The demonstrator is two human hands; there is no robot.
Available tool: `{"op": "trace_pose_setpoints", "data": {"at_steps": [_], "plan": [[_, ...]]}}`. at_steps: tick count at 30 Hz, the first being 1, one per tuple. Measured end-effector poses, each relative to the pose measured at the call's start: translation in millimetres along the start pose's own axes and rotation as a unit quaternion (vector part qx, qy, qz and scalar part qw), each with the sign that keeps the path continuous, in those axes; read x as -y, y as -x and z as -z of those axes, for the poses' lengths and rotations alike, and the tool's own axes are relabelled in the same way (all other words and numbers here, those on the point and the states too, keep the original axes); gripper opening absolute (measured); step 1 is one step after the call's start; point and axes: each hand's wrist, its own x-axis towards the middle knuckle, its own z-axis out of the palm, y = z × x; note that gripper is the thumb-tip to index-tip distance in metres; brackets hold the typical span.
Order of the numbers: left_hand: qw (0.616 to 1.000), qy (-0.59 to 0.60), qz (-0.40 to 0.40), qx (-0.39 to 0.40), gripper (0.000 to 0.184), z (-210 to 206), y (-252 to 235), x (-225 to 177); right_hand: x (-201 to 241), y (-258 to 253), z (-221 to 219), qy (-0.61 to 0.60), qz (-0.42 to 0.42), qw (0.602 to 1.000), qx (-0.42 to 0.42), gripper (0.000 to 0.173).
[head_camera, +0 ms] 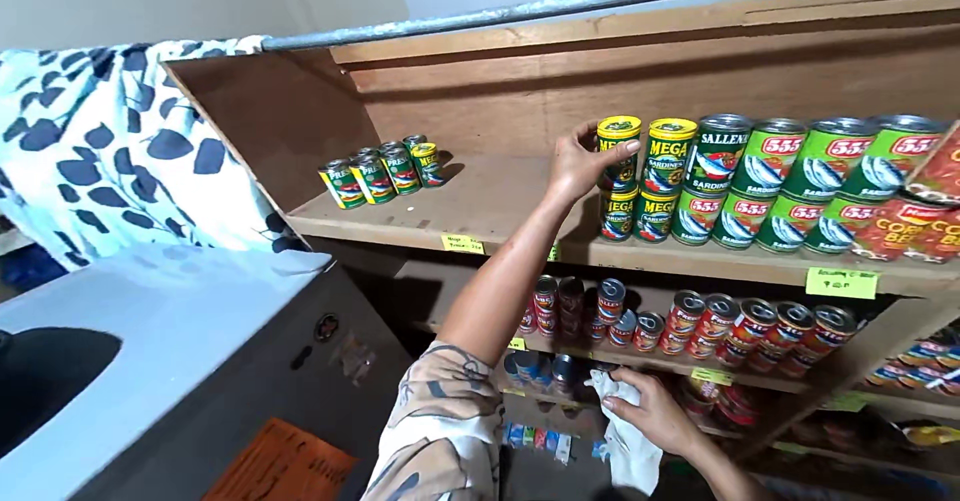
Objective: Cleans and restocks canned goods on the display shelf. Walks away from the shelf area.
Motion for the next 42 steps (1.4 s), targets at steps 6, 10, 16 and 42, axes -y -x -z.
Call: {"op": "trace_pose_setpoints", "data": {"at_steps": [6, 10, 16, 42], "plan": [[1.000, 0.006, -0.002, 0.015, 0.042, 0, -1, 4, -3, -1, 0, 0.000, -0.003, 1.000, -0.005, 0.040], [1.000, 0.019, -0.010, 0.008, 0.044, -4, 2, 5, -2, -2, -1, 0.000, -0.001, 1.000, 0.007, 0.039], [1.000, 0.005, 0.003, 0.015, 0.047, -5, 4, 4, -1, -3, -2, 0.003, 0.000, 1.000, 0.014, 0.039], [0.998, 0.026, 0.003, 0.063, 0.072, 17, 20, 29, -4, -13, -20, 0.006, 0.027, 0.999, 0.032, 0.039]]}}
